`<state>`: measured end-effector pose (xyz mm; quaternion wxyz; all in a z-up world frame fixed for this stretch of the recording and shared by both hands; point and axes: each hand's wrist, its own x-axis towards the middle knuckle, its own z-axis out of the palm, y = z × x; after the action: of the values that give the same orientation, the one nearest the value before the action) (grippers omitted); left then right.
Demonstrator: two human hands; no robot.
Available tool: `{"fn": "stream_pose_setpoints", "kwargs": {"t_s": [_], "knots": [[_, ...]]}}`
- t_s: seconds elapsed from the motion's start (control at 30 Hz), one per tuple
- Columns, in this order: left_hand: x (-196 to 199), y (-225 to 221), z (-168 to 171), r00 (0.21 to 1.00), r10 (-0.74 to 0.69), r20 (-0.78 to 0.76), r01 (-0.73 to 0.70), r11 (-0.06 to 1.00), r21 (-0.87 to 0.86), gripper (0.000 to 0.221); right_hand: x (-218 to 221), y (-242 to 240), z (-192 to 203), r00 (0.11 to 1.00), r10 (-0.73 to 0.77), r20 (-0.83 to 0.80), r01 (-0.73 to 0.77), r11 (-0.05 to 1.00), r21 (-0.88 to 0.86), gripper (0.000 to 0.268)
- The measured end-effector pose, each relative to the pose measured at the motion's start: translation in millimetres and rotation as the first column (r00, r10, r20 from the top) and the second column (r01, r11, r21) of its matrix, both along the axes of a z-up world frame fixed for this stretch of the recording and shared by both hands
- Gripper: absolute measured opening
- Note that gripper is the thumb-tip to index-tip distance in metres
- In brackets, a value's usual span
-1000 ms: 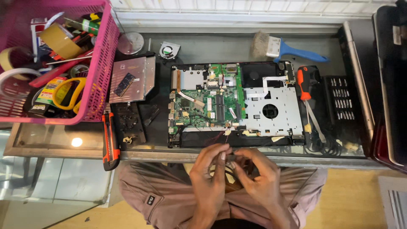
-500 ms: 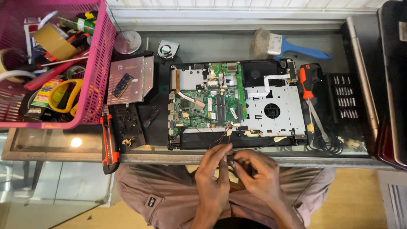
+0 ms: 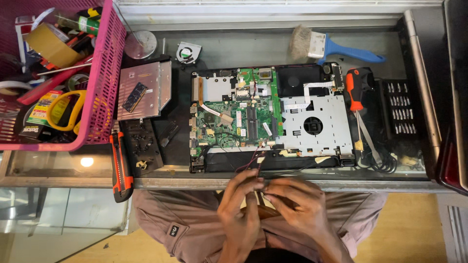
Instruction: The person works on a disassembled laptop motherboard, inserting a green circuit board into a slot and securing it with a screwdriver. They then connect a small black cable to the board and adjust other components on the motherboard.
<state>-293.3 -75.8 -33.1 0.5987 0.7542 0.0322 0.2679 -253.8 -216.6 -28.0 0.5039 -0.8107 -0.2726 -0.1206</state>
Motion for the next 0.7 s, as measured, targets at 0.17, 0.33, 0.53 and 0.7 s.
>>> {"fn": "stream_pose_setpoints", "kwargs": {"t_s": [0.17,0.33,0.53,0.7], "knots": [[-2,1,4,0.999,0.032,-0.01,-0.032,0.999,-0.002,0.032,1,0,-2,1.0,0.011,0.021,-0.011,1.0,0.012,0.006],[-4,3,11,0.998,0.058,0.0,-0.058,0.998,0.0,0.024,2,-1,-7,0.999,0.04,0.033,-0.041,0.999,0.021,0.007],[-6,6,10,0.999,0.035,0.031,-0.036,0.999,0.008,0.021,2,-4,-15,0.997,0.03,0.07,-0.03,1.0,-0.003,0.009],[-1,10,3,0.993,0.101,0.065,-0.109,0.985,0.134,0.017,2,-3,-8,0.999,-0.025,-0.021,0.027,0.996,0.079,0.011]]}}
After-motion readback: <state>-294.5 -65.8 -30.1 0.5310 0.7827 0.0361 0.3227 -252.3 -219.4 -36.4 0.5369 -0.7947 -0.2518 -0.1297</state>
